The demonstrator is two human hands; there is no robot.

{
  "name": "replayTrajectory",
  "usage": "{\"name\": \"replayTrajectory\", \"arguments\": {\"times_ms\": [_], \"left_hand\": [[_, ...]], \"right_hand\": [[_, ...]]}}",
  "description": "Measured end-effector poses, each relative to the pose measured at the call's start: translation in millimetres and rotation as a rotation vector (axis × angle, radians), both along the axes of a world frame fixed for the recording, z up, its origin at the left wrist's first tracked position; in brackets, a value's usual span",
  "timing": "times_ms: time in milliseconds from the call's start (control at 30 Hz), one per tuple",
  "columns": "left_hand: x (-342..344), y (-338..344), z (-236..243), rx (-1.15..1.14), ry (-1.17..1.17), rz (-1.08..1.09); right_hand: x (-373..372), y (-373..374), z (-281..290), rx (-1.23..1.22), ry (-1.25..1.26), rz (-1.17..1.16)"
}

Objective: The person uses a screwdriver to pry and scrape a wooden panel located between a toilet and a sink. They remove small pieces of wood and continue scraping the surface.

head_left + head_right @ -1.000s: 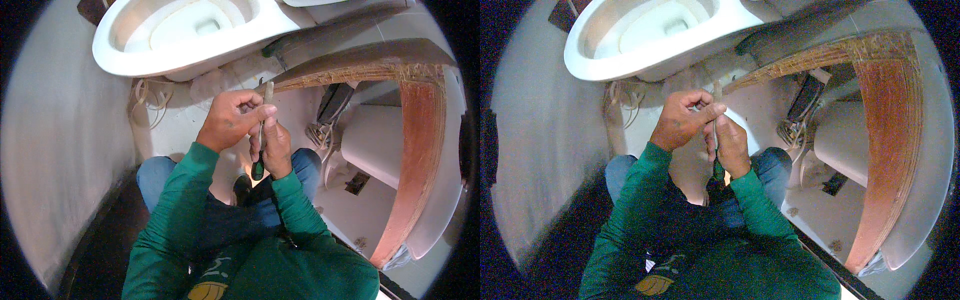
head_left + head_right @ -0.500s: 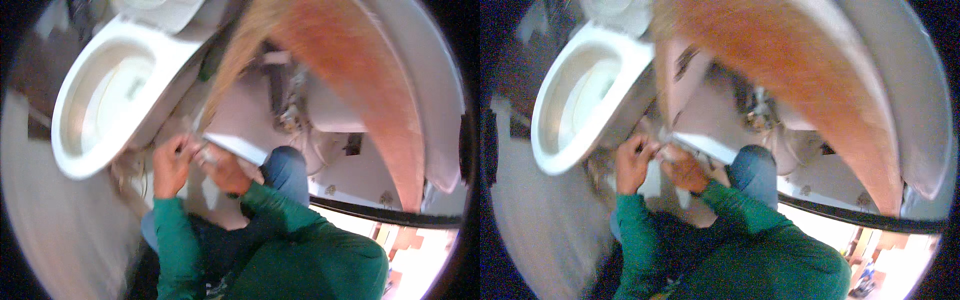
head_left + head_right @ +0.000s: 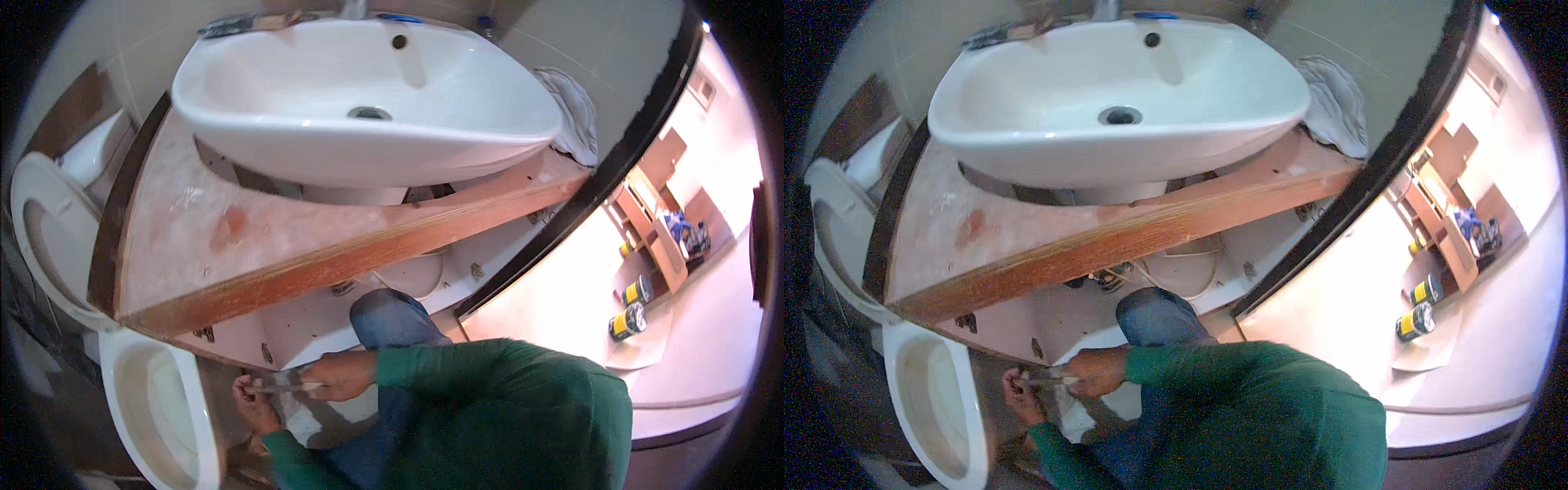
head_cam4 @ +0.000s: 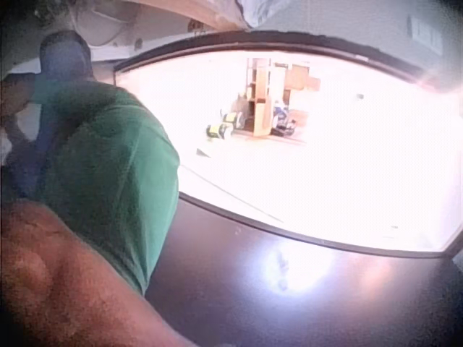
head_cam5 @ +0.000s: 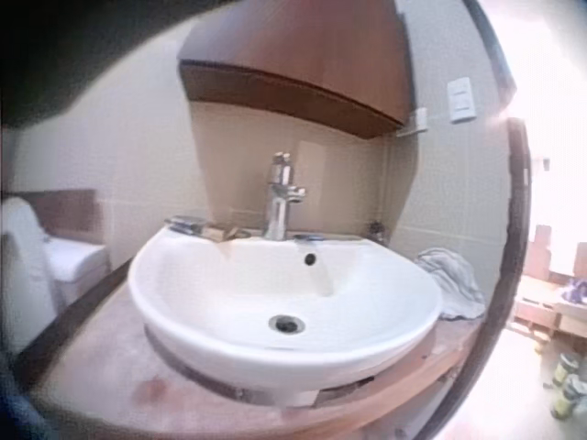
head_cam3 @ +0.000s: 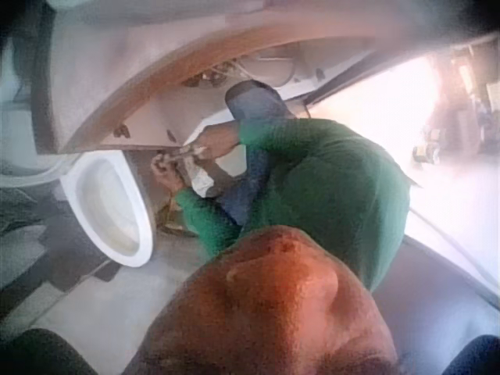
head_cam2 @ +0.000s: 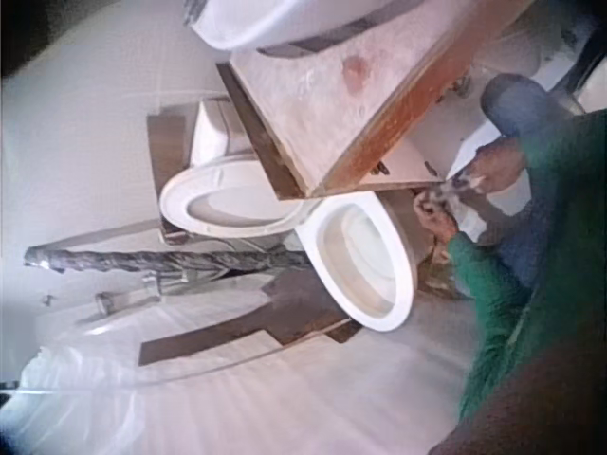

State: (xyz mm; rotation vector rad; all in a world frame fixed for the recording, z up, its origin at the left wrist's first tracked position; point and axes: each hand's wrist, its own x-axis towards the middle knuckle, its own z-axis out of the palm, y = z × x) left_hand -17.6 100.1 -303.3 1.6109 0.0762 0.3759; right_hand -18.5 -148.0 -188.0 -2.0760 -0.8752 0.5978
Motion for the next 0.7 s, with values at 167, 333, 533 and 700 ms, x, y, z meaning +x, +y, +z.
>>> {"name": "replayTrajectory", "arguments": {"times_ms": [167, 333, 533, 700], "left_hand": [[-8.3, -3.5, 30.9, 0.207, -0.009, 0.14], [-7.3, -53.3, 166.6, 0.214, -0.33, 0.609], [46.1, -46.3, 284.4, 0.514, -1.024, 0.428], [60.6, -55.1, 303.1, 1.205, -0.971, 0.786]], "right_hand": [[-21.0, -97.3, 49.2, -0.162, 0.1, -0.03], [-84.2, -203.9, 36.7, -0.115, 0.421, -0.596], [-209.0, -284.1, -93.3, -0.008, 0.678, -1.55], [-375.8, -306.0, -223.4, -0.016, 0.827, -2.006]]}}
